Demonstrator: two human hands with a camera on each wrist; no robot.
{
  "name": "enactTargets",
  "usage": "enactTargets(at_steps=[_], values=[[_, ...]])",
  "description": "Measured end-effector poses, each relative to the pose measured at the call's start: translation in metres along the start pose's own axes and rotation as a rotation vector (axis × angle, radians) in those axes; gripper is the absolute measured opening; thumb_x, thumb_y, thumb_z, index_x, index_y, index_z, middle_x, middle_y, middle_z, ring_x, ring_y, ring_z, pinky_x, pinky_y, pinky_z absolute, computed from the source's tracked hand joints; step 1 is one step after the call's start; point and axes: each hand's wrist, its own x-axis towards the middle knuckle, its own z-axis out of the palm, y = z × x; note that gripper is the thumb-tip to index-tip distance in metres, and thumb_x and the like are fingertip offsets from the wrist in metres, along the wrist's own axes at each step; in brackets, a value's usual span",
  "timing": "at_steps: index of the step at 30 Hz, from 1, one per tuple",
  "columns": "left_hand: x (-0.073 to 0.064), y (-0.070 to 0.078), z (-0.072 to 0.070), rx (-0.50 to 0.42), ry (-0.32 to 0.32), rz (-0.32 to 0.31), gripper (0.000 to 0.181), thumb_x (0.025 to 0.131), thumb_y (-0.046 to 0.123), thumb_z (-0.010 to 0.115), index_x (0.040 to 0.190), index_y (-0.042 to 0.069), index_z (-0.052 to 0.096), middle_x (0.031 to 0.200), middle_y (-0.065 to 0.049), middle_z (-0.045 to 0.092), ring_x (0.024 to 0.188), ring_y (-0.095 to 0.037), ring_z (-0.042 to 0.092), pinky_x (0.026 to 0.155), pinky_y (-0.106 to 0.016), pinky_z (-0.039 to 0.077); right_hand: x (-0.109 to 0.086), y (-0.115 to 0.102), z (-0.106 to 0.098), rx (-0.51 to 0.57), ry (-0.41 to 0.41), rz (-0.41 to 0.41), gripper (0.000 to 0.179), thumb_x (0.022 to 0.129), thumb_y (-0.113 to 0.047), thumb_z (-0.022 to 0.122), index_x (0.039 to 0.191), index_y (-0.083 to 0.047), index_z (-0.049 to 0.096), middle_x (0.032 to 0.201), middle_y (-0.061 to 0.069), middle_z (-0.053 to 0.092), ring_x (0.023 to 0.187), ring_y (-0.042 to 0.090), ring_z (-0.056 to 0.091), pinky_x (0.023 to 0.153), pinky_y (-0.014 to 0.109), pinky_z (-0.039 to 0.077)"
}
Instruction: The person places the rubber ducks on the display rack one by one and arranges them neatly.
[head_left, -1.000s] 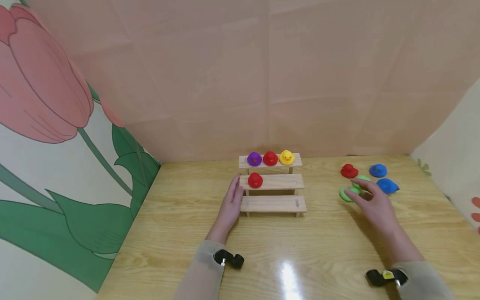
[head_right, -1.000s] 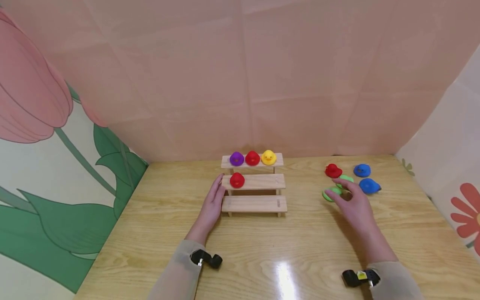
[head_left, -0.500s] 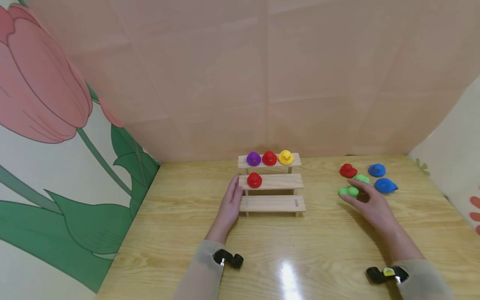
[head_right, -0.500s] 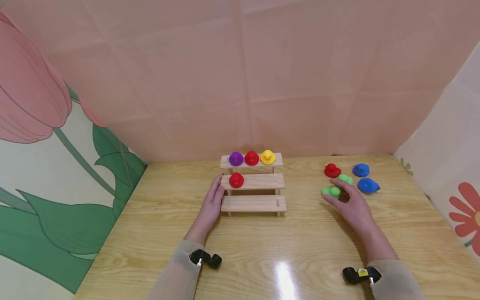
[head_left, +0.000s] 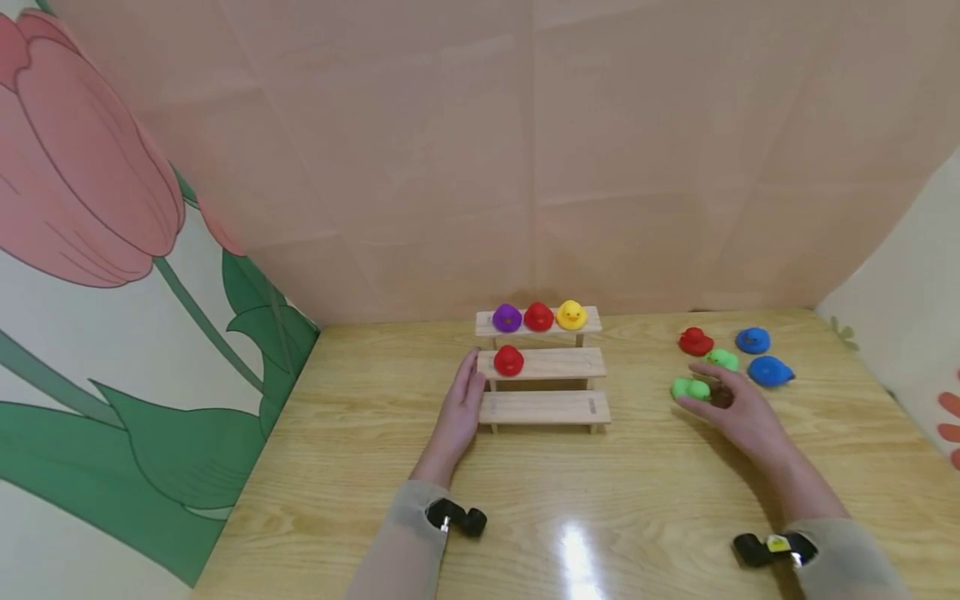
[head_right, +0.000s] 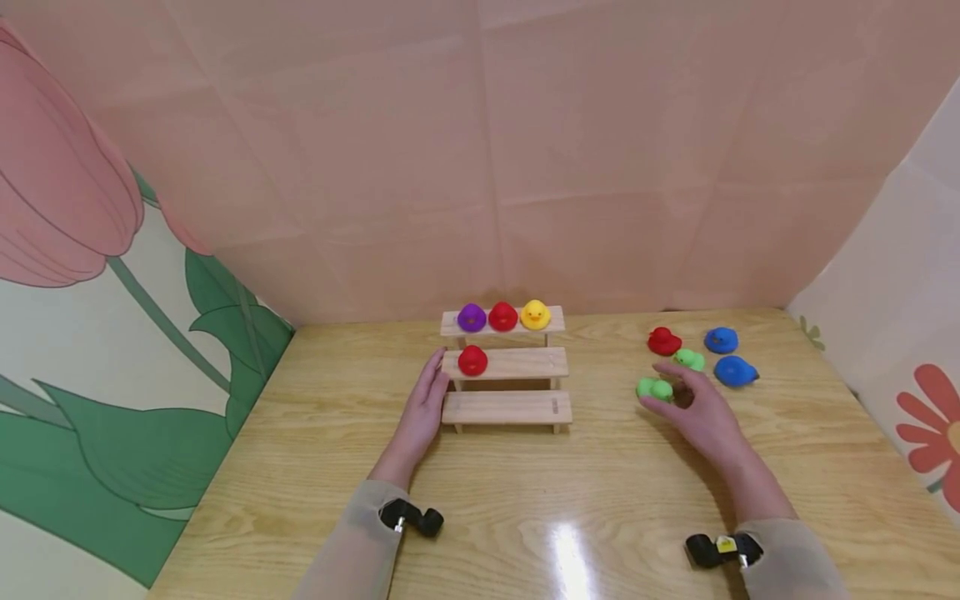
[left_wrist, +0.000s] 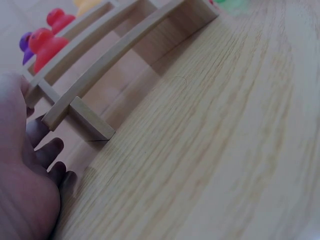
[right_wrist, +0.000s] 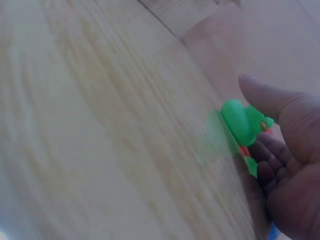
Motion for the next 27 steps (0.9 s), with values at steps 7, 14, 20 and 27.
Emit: enactTargets(at_steps=[7, 14, 20, 27], values=[[0.0014, -0.001, 0.0002, -0.003, -0.002, 0.015, 0.062, 0.118, 0.057, 0.039, 0.176, 0.038, 0.028, 0.179, -0.005, 0.031, 0.164, -0.028, 0.03, 0.135, -0.049, 0.024, -0.0038, 0.0002, -0.0022, -0.02, -0.037, 0.004, 0.064, 0.103, -0.03, 0.084, 0.157, -0.006, 0.059, 0.13, 0.016, 0.069, 0.101, 0.004, 0.062, 0.083, 0.012, 0.047], [0.0004, -0.0005, 0.0001, -0.004, 0.0, 0.007, 0.061, 0.118, 0.058, 0.04, 0.175, 0.04, 0.028, 0.179, -0.005, 0.032, 0.164, -0.028, 0.031, 0.134, -0.049, 0.025, -0.0045, -0.0015, -0.0015, -0.04, -0.069, 0.02, 0.058, 0.103, -0.033, 0.083, 0.154, -0.011, 0.064, 0.127, 0.012, 0.068, 0.103, 0.013, 0.06, 0.083, 0.019, 0.045], [0.0001, -0.0008, 0.0, -0.002, 0.001, 0.015, 0.062, 0.118, 0.058, 0.04, 0.176, 0.039, 0.028, 0.179, -0.005, 0.032, 0.163, -0.028, 0.031, 0.134, -0.048, 0.025, -0.0021, -0.0054, 0.0023, -0.066, -0.044, 0.018, 0.055, 0.102, -0.029, 0.084, 0.15, -0.009, 0.066, 0.127, 0.017, 0.069, 0.106, 0.021, 0.058, 0.084, 0.024, 0.044], [-0.0003, -0.0011, -0.0001, 0.003, 0.002, 0.013, 0.063, 0.118, 0.059, 0.04, 0.176, 0.039, 0.028, 0.179, -0.006, 0.031, 0.164, -0.029, 0.03, 0.135, -0.049, 0.025, 0.0031, -0.0083, 0.0067, -0.097, -0.021, 0.065, 0.059, 0.103, -0.032, 0.083, 0.152, -0.005, 0.063, 0.131, 0.025, 0.069, 0.113, 0.034, 0.059, 0.084, 0.028, 0.044]])
